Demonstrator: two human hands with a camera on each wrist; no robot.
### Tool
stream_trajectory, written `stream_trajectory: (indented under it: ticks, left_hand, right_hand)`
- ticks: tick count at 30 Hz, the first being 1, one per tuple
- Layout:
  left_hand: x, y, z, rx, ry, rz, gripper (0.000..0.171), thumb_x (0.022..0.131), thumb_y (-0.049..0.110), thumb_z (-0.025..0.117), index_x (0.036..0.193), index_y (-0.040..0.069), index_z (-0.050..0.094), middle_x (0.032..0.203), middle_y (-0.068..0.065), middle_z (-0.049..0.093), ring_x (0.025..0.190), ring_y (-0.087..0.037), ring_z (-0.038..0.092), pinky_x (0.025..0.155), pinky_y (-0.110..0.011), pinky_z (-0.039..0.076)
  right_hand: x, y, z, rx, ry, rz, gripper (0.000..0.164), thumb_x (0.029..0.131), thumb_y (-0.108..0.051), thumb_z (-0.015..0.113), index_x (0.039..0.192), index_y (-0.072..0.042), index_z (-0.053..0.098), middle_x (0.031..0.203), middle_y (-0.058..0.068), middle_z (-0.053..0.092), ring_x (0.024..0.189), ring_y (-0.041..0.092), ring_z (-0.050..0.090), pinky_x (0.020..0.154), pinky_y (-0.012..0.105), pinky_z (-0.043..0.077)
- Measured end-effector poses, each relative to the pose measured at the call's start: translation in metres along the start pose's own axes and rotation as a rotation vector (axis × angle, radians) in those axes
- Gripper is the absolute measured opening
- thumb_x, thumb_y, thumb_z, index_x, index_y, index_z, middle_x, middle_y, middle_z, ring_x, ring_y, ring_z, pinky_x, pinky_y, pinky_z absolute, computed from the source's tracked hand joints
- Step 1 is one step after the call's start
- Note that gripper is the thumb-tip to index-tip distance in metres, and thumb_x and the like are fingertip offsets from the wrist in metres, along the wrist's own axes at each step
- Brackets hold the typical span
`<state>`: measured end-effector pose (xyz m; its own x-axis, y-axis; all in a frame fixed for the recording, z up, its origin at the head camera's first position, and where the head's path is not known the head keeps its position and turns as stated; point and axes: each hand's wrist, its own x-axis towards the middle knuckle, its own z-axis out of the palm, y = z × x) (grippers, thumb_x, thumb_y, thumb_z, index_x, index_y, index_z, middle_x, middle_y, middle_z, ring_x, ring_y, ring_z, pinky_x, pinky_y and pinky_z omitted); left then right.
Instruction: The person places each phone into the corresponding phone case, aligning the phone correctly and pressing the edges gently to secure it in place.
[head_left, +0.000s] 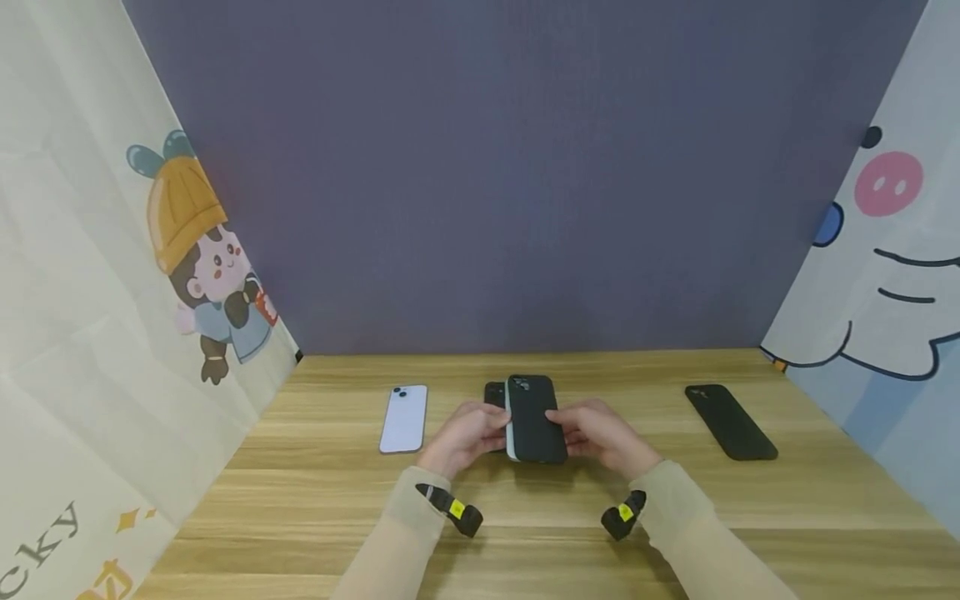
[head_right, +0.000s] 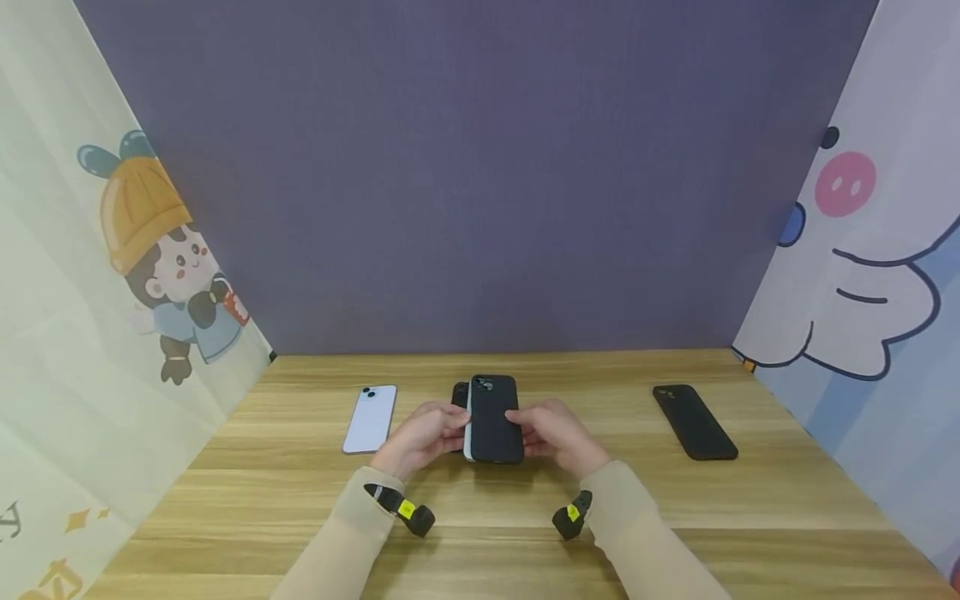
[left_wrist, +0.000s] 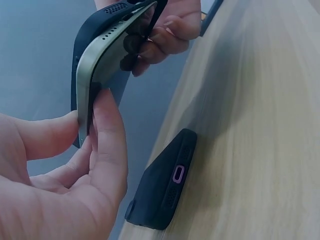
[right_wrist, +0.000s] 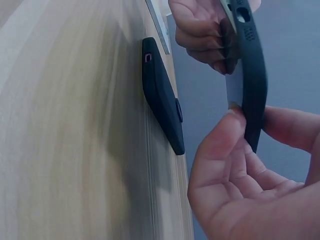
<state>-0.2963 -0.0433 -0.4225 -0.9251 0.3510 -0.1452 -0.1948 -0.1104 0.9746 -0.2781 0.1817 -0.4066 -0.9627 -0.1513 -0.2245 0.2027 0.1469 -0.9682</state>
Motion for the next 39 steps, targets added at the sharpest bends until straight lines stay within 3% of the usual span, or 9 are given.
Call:
stream_trajectory:
  ticks: [8,13,19,26,39]
  left_hand:
    - [-0.0025,0.0010,-0.0032,0.006,-0.042,-0.010,0.025,0.100,0.001,0.055,0.117,-0.015,0.062,0.102,-0.013,0.071,0.090,-0.020,0.066,0.089,-0.038,0.056]
    - [-0.0037,0.0024,-0.0041,0.007,-0.046,-0.018,0.021,0.099,0.002,0.054,0.110,-0.013,0.064,0.099,-0.016,0.070,0.090,-0.023,0.068,0.090,-0.041,0.057]
    - [-0.0041,0.0053,-0.0036,0.050,-0.037,-0.011,0.019,0.097,0.010,0.065,0.103,-0.008,0.068,0.095,-0.013,0.072,0.085,-0.021,0.070,0.085,-0.038,0.059]
    - [-0.0040,0.0049,-0.0030,0.085,-0.060,0.013,0.029,0.094,0.014,0.073,0.108,-0.012,0.070,0.100,-0.013,0.074,0.087,-0.019,0.071,0.082,-0.035,0.059]
    - [-0.0036,0.0039,-0.0014,0.127,-0.007,0.034,0.023,0.093,0.013,0.071,0.103,-0.008,0.071,0.090,-0.011,0.072,0.079,-0.017,0.068,0.074,-0.031,0.060]
  right_hand:
    - [-0.0003,0.0016,0.0000,0.021,-0.015,-0.016,0.025,0.096,-0.021,0.069,0.105,0.002,0.071,0.085,0.010,0.068,0.073,0.022,0.062,0.067,0.033,0.054]
    - [-0.0007,0.0025,0.0003,0.031,-0.017,-0.013,0.023,0.096,-0.021,0.069,0.102,0.001,0.071,0.084,0.009,0.067,0.073,0.021,0.062,0.067,0.033,0.054]
    - [-0.0028,0.0011,0.0004,0.024,-0.053,-0.029,0.025,0.097,-0.023,0.069,0.101,0.001,0.070,0.086,0.008,0.067,0.074,0.021,0.063,0.067,0.033,0.053]
    - [-0.0056,-0.0014,-0.0003,0.026,-0.081,-0.031,0.024,0.097,-0.023,0.069,0.098,0.001,0.071,0.082,0.006,0.066,0.072,0.020,0.063,0.067,0.033,0.054]
    - [-0.0070,-0.0009,-0.0009,0.036,-0.100,-0.014,0.021,0.094,-0.022,0.074,0.089,-0.003,0.067,0.075,0.005,0.062,0.068,0.019,0.060,0.069,0.034,0.056]
